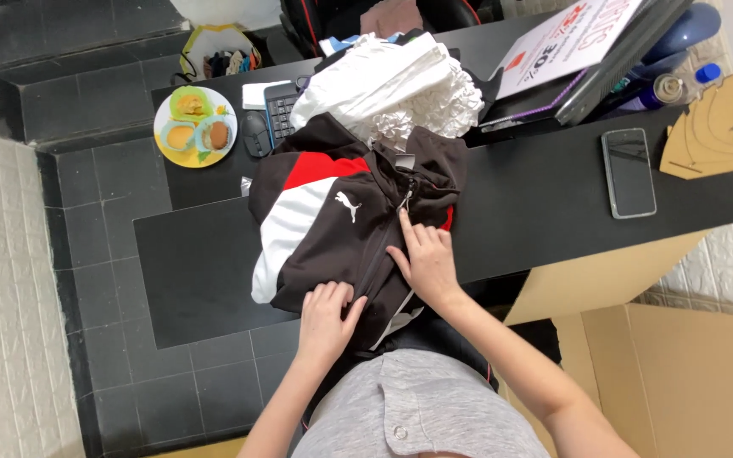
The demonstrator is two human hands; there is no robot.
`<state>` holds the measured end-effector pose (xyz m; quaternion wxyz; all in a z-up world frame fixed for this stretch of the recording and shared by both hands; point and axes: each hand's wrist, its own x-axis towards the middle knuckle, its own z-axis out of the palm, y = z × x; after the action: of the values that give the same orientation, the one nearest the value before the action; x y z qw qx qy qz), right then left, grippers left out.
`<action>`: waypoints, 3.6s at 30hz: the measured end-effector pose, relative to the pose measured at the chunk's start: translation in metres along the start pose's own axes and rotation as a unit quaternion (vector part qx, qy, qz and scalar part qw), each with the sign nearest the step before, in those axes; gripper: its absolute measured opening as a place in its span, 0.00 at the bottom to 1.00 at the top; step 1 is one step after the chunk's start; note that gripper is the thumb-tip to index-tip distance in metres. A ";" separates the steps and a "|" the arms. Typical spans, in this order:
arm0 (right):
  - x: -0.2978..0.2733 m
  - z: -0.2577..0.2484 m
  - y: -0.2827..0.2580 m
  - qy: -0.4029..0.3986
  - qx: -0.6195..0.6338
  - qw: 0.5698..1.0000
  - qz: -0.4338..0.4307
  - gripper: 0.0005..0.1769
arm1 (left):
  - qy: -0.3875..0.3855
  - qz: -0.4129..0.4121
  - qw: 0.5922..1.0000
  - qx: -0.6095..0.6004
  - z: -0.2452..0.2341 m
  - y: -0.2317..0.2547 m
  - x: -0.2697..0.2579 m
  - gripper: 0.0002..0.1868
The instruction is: Folding various items of clothing on a desk and placing them into a cardboard box
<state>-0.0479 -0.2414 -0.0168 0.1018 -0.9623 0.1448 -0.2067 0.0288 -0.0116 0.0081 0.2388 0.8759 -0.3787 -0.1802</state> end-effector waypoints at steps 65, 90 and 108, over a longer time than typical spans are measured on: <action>-0.208 -0.129 0.031 -0.079 0.619 0.622 0.474 0.33 | -0.176 0.301 0.918 0.190 -0.063 0.068 0.132 0.13; -0.268 -0.324 0.040 -0.218 0.166 0.877 0.395 0.09 | -0.333 0.398 0.788 0.330 -0.064 0.152 0.087 0.23; -0.170 -0.390 -0.009 0.057 0.158 0.938 0.304 0.18 | -0.136 0.493 0.855 -0.083 -0.224 0.280 0.212 0.08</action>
<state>-0.3606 -0.2314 0.2719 0.3023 -0.8306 0.4011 -0.2405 0.1163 -0.2749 0.3189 0.3146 0.5175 -0.7735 -0.1870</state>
